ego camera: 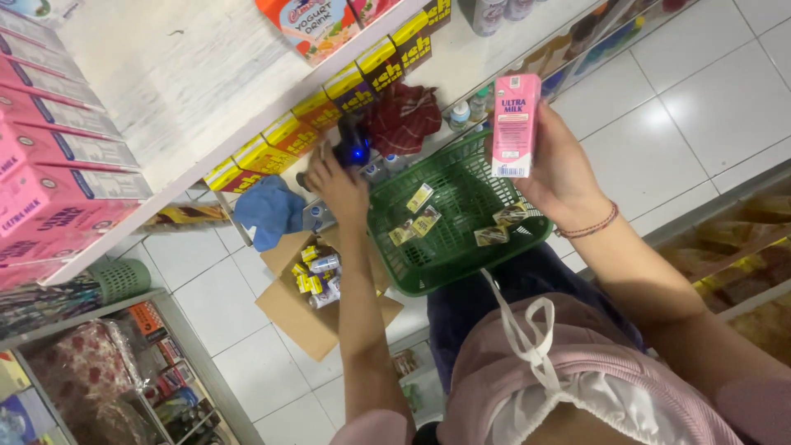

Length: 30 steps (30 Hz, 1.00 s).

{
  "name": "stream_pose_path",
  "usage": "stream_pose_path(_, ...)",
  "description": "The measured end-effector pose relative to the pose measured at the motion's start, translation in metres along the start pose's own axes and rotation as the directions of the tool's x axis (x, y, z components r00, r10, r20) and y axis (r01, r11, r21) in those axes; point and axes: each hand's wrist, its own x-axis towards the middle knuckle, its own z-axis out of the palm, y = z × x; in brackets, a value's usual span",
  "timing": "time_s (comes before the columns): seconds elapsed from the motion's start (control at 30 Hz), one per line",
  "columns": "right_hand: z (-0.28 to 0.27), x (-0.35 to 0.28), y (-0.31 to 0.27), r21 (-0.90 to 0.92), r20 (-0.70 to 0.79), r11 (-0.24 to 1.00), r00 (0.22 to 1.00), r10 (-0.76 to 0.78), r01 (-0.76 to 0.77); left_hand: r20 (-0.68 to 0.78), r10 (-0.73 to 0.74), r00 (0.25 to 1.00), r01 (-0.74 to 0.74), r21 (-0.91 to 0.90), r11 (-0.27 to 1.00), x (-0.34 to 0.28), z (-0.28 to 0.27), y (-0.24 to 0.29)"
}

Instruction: Cleaning and restocking boxes of milk and other items onto grocery shelves.

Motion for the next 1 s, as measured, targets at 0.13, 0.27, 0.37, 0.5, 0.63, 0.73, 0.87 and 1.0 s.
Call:
stream_pose_path(0.13,0.007,-0.001,0.019,0.116,0.116,0.992,0.992,-0.057,0.044,0.233,0.039,0.972,-0.088,0.204,0.975,0.005,-0.006,-0.049)
stream_pose_path(0.27,0.019,-0.004,0.037,0.044,0.334,0.983,0.924,-0.185,0.181,0.386,0.097,0.918,-0.152,0.115,0.982,0.037,-0.001,-0.060)
stream_pose_path(0.37,0.034,-0.008,0.041,0.009,0.342,0.982,0.922,-0.181,0.189,0.612,0.069,0.788,-0.139,0.068,0.988,0.065,-0.009,-0.061)
stream_pose_path(0.5,0.042,-0.001,0.048,0.047,0.386,0.977,0.898,-0.212,0.210,0.473,0.229,0.850,-0.300,0.077,0.951,0.054,-0.035,-0.034)
stream_pose_path(0.63,0.038,0.002,0.056,0.051,0.331,0.966,0.908,-0.256,0.253,0.436,0.044,0.899,0.104,-0.310,0.945,0.006,-0.138,0.036)
stream_pose_path(0.73,0.034,0.010,0.062,0.062,0.307,0.949,0.899,-0.312,0.308,0.494,0.045,0.868,0.284,-0.568,0.772,-0.052,-0.198,0.068)
stream_pose_path(0.87,0.037,0.015,0.069,0.082,0.274,0.945,0.904,-0.328,0.318,0.498,0.177,0.849,0.372,-0.801,0.469,-0.101,-0.266,0.108)
stream_pose_path(1.0,0.036,0.023,0.084,0.091,0.270,0.946,0.907,-0.324,0.311,0.499,0.235,0.834,0.386,-0.833,0.397,-0.125,-0.279,0.112)
